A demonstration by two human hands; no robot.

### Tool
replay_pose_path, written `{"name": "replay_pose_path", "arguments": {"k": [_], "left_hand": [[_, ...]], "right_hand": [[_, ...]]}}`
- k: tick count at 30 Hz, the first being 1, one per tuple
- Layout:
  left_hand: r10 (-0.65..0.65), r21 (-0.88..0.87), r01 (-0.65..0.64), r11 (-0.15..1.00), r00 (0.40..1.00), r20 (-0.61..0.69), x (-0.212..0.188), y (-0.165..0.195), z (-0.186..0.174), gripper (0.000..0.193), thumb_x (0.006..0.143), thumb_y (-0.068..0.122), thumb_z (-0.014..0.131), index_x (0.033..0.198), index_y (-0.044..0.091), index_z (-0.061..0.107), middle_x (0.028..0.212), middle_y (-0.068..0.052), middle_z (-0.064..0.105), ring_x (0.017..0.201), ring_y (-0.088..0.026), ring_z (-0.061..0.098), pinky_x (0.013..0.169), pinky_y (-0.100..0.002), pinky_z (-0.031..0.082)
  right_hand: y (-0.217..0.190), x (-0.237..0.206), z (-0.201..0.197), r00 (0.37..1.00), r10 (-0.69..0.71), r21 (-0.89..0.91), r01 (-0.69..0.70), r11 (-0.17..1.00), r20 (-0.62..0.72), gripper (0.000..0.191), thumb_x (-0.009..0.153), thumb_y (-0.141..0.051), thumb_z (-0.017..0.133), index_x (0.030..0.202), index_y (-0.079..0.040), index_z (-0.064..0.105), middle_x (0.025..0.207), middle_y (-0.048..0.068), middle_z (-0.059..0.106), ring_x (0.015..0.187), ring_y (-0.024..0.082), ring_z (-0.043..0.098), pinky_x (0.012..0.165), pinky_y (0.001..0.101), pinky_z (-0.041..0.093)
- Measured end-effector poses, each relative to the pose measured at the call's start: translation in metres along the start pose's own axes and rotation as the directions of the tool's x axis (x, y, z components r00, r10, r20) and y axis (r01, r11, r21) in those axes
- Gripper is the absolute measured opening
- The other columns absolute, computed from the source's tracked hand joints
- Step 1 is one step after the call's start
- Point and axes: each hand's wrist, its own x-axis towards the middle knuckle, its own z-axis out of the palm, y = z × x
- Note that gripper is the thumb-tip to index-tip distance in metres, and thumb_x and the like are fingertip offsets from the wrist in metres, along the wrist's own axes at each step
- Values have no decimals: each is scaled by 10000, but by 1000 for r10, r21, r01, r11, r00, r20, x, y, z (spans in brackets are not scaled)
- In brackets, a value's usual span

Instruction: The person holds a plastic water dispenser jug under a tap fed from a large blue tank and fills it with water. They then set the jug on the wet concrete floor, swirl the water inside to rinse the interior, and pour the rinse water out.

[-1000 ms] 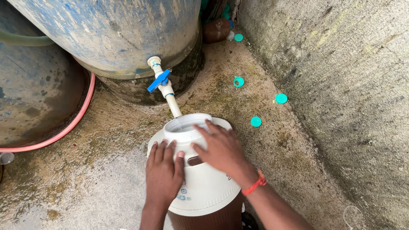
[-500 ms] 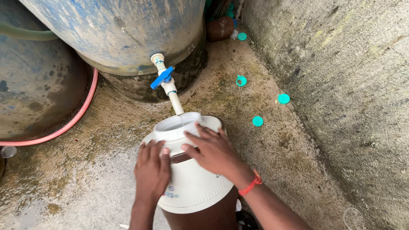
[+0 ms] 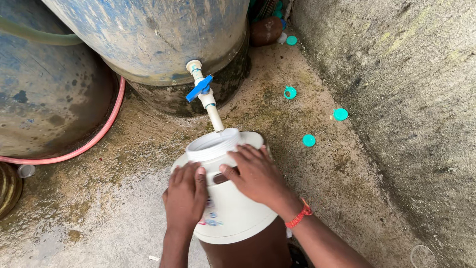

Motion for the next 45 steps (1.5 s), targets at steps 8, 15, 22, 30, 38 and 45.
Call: {"name": "replay_pose_path", "arguments": {"k": [8, 15, 22, 30, 38, 45], "left_hand": [[71, 61, -70, 996, 997, -13, -1, 13, 16, 544, 1003, 498, 388, 1405, 182, 573, 1556, -120, 431, 1501, -367, 259, 1123, -678, 237], [164, 55, -167, 984, 985, 43, -10, 33, 3, 549, 1003, 494, 353, 1423, 215, 571, 1515, -103, 482, 1446, -385, 328, 1086, -688, 275], [-55, 13, 56, 998, 998, -17, -3, 8, -7, 548, 1030, 497, 341, 1345, 136, 609, 1443, -91, 585, 1458, -373, 399, 1099, -663, 354], [52, 125, -53, 991, 999, 8, -3, 24, 7, 566, 1022, 509, 366, 1403, 132, 549, 1530, -122, 463, 1477, -395, 291, 1086, -707, 276], [88, 122, -78, 989, 993, -82, -15, 44, 0, 401, 1008, 389, 489, 1083, 93, 749, 1193, -97, 718, 1174, -320, 619, 1012, -538, 464], [206, 126, -182, 975, 956, -211, -13, 30, 5, 430, 1000, 385, 506, 1083, 26, 729, 1157, -151, 709, 1138, -360, 611, 965, -566, 450]], "right_hand": [[7, 5, -23, 977, 205, 18, -206, 978, 61, 456, 1003, -482, 482, 1171, -138, 730, 1322, 91, 687, 1230, 295, 635, 1099, 530, 421], [14, 7, -18, 947, 317, 12, -318, 948, 57, 524, 990, -498, 513, 1193, -42, 673, 1253, 132, 718, 1215, 306, 658, 1042, 449, 511], [-13, 1, -3, 984, 129, -23, -128, 992, 121, 552, 966, -507, 519, 1332, -105, 618, 1471, 114, 544, 1424, 325, 407, 1094, 708, 250], [-1, 5, -28, 980, 197, 9, -197, 980, -5, 390, 974, -457, 545, 1073, -142, 753, 1139, 76, 750, 1122, 294, 673, 990, 608, 470], [-16, 4, -45, 951, 306, -121, -310, 943, -51, 452, 962, -459, 594, 784, -79, 763, 815, 98, 780, 808, 295, 750, 889, 569, 501], [-10, 1, -36, 974, 209, -49, -214, 976, -82, 406, 950, -439, 605, 945, -62, 755, 914, 151, 758, 879, 331, 729, 834, 516, 538]]}}
